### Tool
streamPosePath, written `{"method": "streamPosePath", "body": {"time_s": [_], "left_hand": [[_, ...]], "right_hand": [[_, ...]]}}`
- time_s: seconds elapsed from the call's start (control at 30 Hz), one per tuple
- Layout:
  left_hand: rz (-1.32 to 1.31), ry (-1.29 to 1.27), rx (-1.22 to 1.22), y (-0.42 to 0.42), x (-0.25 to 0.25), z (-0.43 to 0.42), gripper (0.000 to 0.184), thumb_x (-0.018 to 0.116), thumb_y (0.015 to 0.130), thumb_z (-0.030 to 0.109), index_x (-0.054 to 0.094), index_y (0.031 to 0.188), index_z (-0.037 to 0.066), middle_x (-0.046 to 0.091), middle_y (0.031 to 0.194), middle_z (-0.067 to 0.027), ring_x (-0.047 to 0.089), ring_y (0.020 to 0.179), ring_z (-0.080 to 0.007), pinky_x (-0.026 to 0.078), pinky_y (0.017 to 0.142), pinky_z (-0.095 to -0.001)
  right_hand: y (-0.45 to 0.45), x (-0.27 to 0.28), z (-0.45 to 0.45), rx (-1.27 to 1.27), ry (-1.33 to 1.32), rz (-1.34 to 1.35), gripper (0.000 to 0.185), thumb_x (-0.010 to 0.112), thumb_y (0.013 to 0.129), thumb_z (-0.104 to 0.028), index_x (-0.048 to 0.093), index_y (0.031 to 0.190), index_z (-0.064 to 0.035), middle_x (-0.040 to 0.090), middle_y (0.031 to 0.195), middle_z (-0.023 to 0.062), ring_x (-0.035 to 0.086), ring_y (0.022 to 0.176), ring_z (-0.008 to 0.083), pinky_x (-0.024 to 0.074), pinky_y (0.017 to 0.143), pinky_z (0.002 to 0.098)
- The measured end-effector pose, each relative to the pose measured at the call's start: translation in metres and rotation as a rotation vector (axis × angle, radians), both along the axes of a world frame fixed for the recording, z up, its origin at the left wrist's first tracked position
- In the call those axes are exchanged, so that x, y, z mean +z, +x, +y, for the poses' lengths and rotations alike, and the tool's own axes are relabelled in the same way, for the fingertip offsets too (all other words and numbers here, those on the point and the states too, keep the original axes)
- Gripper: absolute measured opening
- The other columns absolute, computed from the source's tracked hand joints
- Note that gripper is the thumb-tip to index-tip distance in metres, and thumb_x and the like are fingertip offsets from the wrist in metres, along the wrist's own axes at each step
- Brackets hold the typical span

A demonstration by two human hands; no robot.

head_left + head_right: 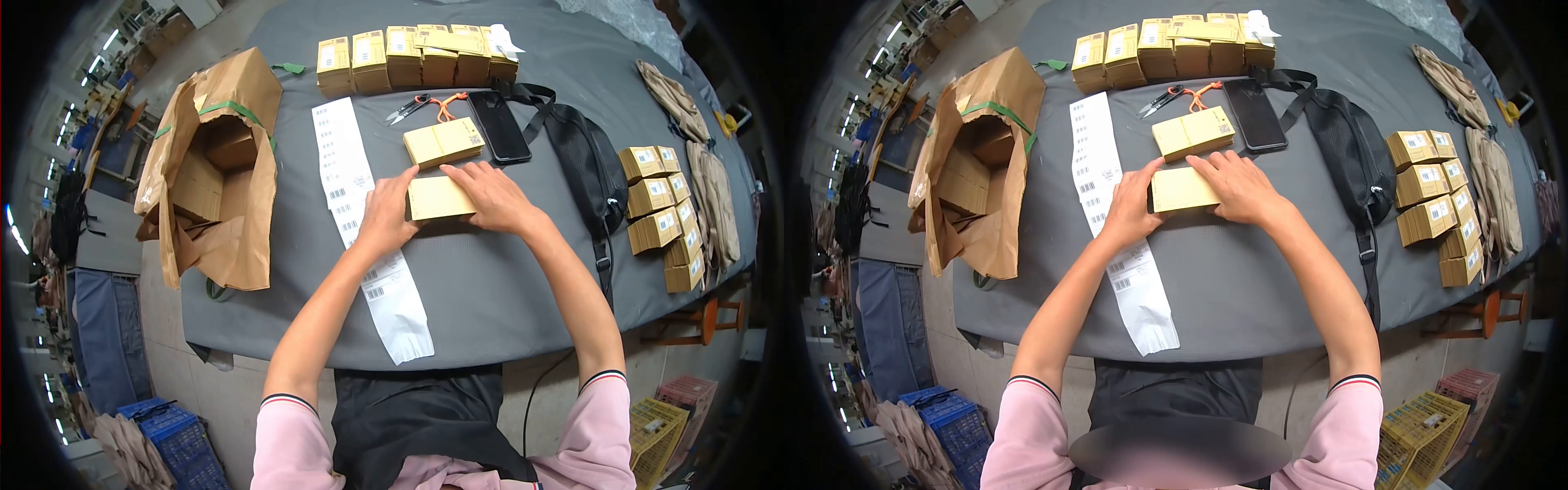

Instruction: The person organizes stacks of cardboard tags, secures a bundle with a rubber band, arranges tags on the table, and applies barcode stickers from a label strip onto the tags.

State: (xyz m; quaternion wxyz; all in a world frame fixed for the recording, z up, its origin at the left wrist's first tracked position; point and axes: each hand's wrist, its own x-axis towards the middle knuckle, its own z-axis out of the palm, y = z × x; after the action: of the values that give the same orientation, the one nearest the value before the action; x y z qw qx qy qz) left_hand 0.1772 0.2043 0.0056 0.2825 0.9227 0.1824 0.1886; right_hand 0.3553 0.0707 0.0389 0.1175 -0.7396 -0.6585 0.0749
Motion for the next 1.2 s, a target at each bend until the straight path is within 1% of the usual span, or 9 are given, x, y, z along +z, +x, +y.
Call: {"method": "streamPosePath", "body": {"time_s": [0.2,0.4,0.5,0.57,0.73,0.83,0.9,1.0,1.2], "left_hand": [[0.009,0.007,-0.008,0.0,0.0,0.0,0.087,0.081,0.062,0.011,0.036,0.136,0.008,0.054,0.118,-0.011,0.049,0.109,-0.0302,0.038,0.092,-0.04],[-0.053,0.061,-0.028,-0.008,-0.001,-0.005,0.091,0.077,0.063,0.006,0.029,0.141,0.009,0.054,0.119,-0.0111,0.048,0.112,-0.0304,0.039,0.094,-0.0392],[-0.036,0.053,-0.027,-0.021,0.007,-0.011,0.093,0.075,0.064,0.004,0.026,0.143,0.008,0.051,0.125,-0.0128,0.046,0.117,-0.0309,0.036,0.099,-0.0399],[0.008,-0.042,-0.087,-0.032,0.015,-0.015,0.089,0.071,0.066,0.004,0.025,0.142,0.004,0.043,0.135,-0.0175,0.039,0.127,-0.0329,0.028,0.109,-0.0434],[0.092,0.033,-0.147,-0.051,0.015,-0.016,0.087,0.064,0.07,0.008,0.02,0.145,0.005,0.031,0.145,-0.0177,0.031,0.134,-0.0321,0.02,0.115,-0.0418],[0.143,0.036,-0.172,-0.058,0.016,-0.019,0.086,0.062,0.07,0.008,0.019,0.145,0.005,0.029,0.147,-0.0177,0.028,0.136,-0.0313,0.017,0.116,-0.0419],[0.157,0.046,-0.182,-0.062,0.017,-0.023,0.086,0.062,0.07,0.007,0.019,0.145,0.005,0.028,0.147,-0.0176,0.028,0.136,-0.0309,0.017,0.116,-0.042],[0.13,-0.011,-0.186,-0.067,0.02,-0.034,0.088,0.062,0.069,0.008,0.019,0.145,0.004,0.027,0.148,-0.0181,0.027,0.137,-0.0315,0.018,0.115,-0.0432],[0.068,-0.046,-0.205,-0.077,0.018,-0.059,0.093,0.066,0.065,0.012,0.019,0.144,0.002,0.018,0.15,-0.0235,0.024,0.137,-0.0364,0.018,0.113,-0.05]], "right_hand": [[-0.001,0.001,-0.001,0.079,0.126,-0.082,0.086,0.078,0.062,-0.017,0.038,0.138,-0.0128,0.054,0.115,0.01,0.051,0.108,0.028,0.0358,0.098,0.043],[-0.01,0.001,0.0,0.021,0.019,-0.095,0.082,0.077,0.06,-0.012,0.041,0.134,-0.0099,0.054,0.116,0.0112,0.051,0.11,0.0279,0.0357,0.099,0.0436],[-0.021,-0.002,-0.011,0.007,0.108,-0.108,0.079,0.077,0.06,-0.009,0.043,0.131,-0.0087,0.054,0.115,0.0109,0.051,0.11,0.028,0.0364,0.098,0.043],[-0.028,-0.002,-0.017,0.001,0.107,-0.097,0.078,0.077,0.06,-0.008,0.043,0.131,-0.0084,0.054,0.116,0.0108,0.051,0.11,0.028,0.0366,0.098,0.0425],[-0.041,-0.003,-0.032,0.03,0.113,-0.134,0.078,0.077,0.06,-0.007,0.043,0.13,-0.0089,0.053,0.117,0.01,0.051,0.11,0.0274,0.0375,0.097,0.0411],[-0.047,-0.001,-0.039,0.043,0.055,-0.174,0.082,0.078,0.063,-0.017,0.039,0.134,-0.0103,0.049,0.125,0.0109,0.047,0.117,0.0286,0.0349,0.102,0.0447],[-0.057,0.003,-0.045,-0.012,0.05,-0.175,0.091,0.079,0.064,-0.032,0.033,0.14,-0.012,0.04,0.137,0.0117,0.038,0.128,0.0305,0.0299,0.106,0.0503],[-0.068,0.003,-0.055,-0.012,0.022,-0.194,0.099,0.078,0.063,-0.044,0.028,0.143,-0.0129,0.032,0.144,0.0112,0.029,0.135,0.0319,0.0247,0.109,0.0551],[-0.087,-0.012,-0.073,-0.06,0.095,-0.173,0.099,0.073,0.064,-0.054,0.03,0.143,-0.0135,0.027,0.148,0.0102,0.022,0.138,0.0309,0.0187,0.11,0.056]]}}
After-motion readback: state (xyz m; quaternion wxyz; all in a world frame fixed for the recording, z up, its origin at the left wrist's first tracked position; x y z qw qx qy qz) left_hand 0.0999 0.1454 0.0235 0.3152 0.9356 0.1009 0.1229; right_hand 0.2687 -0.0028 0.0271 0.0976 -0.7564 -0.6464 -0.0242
